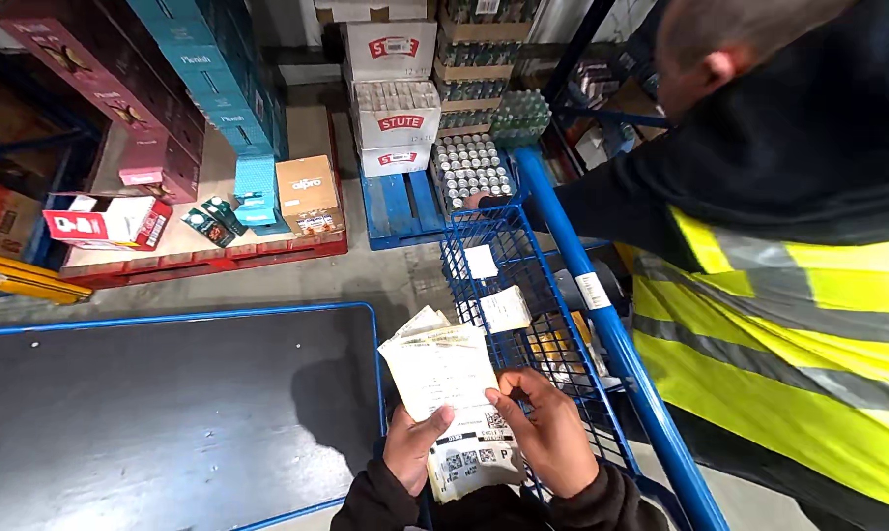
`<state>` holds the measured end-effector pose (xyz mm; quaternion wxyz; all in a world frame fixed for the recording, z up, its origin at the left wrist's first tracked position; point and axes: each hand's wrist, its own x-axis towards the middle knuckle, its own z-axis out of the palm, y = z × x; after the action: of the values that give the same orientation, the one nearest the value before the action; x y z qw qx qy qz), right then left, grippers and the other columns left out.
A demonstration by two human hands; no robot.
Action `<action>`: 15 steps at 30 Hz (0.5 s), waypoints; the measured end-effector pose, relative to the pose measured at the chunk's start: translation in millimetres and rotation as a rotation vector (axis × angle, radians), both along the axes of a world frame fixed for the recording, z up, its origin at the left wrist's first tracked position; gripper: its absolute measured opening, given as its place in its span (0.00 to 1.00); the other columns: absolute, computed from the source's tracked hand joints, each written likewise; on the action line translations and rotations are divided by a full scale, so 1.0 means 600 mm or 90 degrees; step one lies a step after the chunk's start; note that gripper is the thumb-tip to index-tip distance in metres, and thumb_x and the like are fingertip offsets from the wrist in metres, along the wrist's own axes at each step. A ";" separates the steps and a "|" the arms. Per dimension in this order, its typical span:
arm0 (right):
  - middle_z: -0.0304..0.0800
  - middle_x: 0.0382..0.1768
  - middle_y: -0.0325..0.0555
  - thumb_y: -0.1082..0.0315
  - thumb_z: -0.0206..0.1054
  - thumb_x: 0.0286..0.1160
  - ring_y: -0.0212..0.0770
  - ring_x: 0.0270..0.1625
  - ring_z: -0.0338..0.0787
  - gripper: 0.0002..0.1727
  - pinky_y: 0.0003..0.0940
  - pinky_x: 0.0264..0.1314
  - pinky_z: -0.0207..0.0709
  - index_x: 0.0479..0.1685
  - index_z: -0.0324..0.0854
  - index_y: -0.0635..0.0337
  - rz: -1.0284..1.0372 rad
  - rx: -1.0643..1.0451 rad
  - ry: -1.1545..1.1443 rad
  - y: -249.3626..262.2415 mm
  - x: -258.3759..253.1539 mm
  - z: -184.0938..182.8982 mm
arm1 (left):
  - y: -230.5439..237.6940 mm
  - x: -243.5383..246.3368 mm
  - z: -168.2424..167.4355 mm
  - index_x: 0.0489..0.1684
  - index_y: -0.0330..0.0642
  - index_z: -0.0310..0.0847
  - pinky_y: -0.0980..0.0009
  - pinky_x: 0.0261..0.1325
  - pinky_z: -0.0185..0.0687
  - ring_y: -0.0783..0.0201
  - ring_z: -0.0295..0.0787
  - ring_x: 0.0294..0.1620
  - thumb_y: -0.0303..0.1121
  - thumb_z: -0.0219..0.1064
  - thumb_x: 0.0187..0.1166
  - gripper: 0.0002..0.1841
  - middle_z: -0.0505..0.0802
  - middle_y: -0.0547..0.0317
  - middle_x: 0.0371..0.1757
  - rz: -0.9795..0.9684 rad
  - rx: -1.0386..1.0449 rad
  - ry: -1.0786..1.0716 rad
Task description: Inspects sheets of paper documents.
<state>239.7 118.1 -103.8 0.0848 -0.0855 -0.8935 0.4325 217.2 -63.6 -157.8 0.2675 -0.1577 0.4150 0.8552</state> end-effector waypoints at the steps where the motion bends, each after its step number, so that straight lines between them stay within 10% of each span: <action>1: 0.91 0.38 0.38 0.59 0.68 0.77 0.28 0.40 0.90 0.10 0.25 0.44 0.87 0.37 0.87 0.56 -0.003 0.001 -0.006 0.004 0.000 0.004 | -0.001 -0.001 0.002 0.63 0.27 0.74 0.58 0.57 0.94 0.57 0.97 0.48 0.26 0.79 0.65 0.27 0.97 0.46 0.47 -0.002 -0.001 -0.001; 6: 0.88 0.28 0.30 0.58 0.60 0.86 0.21 0.28 0.85 0.14 0.20 0.30 0.82 0.41 0.86 0.56 -0.063 0.008 0.011 0.042 0.001 0.037 | -0.007 -0.006 0.009 0.64 0.27 0.73 0.57 0.56 0.95 0.56 0.98 0.47 0.25 0.78 0.67 0.26 0.97 0.45 0.47 -0.002 0.005 -0.015; 15: 0.92 0.31 0.40 0.60 0.60 0.87 0.21 0.31 0.89 0.16 0.18 0.35 0.84 0.41 0.86 0.64 -0.094 0.207 0.183 0.078 -0.001 0.105 | -0.022 -0.003 -0.007 0.65 0.33 0.73 0.55 0.57 0.94 0.55 0.98 0.47 0.32 0.84 0.64 0.31 0.97 0.49 0.48 -0.008 0.087 0.026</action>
<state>239.1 164.7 -40.9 0.2550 -0.0734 -0.9217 0.2831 215.7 -76.6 -161.7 0.2743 -0.1187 0.3617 0.8831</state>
